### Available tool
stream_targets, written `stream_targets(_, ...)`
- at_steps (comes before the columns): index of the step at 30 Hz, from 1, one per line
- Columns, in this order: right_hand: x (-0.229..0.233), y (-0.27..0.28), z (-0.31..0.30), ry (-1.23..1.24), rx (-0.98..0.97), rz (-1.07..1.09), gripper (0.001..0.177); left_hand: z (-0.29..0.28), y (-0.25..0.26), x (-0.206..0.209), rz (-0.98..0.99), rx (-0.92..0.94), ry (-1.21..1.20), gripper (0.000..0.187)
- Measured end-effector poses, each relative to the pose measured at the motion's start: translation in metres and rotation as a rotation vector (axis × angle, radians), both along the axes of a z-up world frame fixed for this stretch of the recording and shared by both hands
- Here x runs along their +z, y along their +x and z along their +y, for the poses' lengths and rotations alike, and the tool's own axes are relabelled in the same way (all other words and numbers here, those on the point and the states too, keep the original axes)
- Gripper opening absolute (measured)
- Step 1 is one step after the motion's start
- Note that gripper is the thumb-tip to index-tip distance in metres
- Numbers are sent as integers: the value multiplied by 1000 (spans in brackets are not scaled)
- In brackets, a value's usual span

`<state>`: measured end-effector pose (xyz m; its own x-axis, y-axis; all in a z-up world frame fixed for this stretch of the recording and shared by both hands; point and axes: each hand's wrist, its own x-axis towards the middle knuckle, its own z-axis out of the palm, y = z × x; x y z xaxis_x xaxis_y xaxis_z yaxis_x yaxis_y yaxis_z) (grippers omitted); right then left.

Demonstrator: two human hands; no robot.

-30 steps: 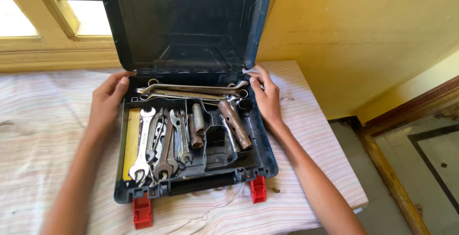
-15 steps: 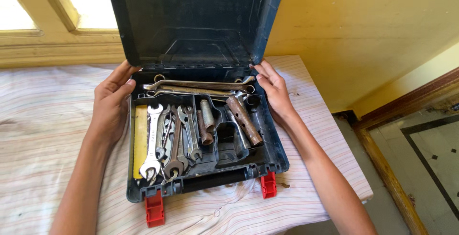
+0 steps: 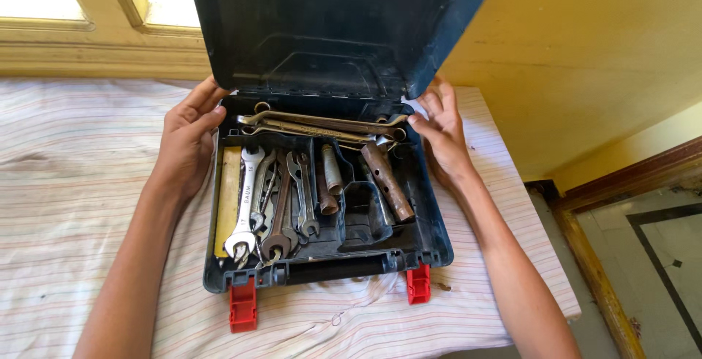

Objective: The person places various hand tools, including wrenches, sockets, and a utility knife, into a black Bosch toolbox on a table. The person closes the toolbox, then reopens it and removes a socket before the clip ends.

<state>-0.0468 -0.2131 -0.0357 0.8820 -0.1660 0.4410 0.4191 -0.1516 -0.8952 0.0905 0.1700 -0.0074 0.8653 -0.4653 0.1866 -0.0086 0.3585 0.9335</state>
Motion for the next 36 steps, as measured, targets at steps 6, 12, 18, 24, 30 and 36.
stream_targets(6, 9, -16, 2, 205, -2, 137, 66, 2, 0, -10, -12, -58, -154, 81)
stream_targets(12, 20, -24, 33, 349, 243, 175, 88, -11, -7, -10, -242, 79, 147, 114)
stream_targets(18, 27, -23, 42, 179, 117, 184, 79, -11, -19, -2, -158, 137, 328, 83)
stream_targets(24, 29, -27, 41, 185, 94, 228, 75, -13, -20, 0, -90, 83, 155, 61)
stream_targets(30, 33, -25, 40, 155, 91, 232, 67, -12, -21, 3, -82, 88, 199, 58)
stream_targets(36, 33, -26, 34, 102, 47, 257, 61, 1, -17, 15, -215, 58, 438, 60)
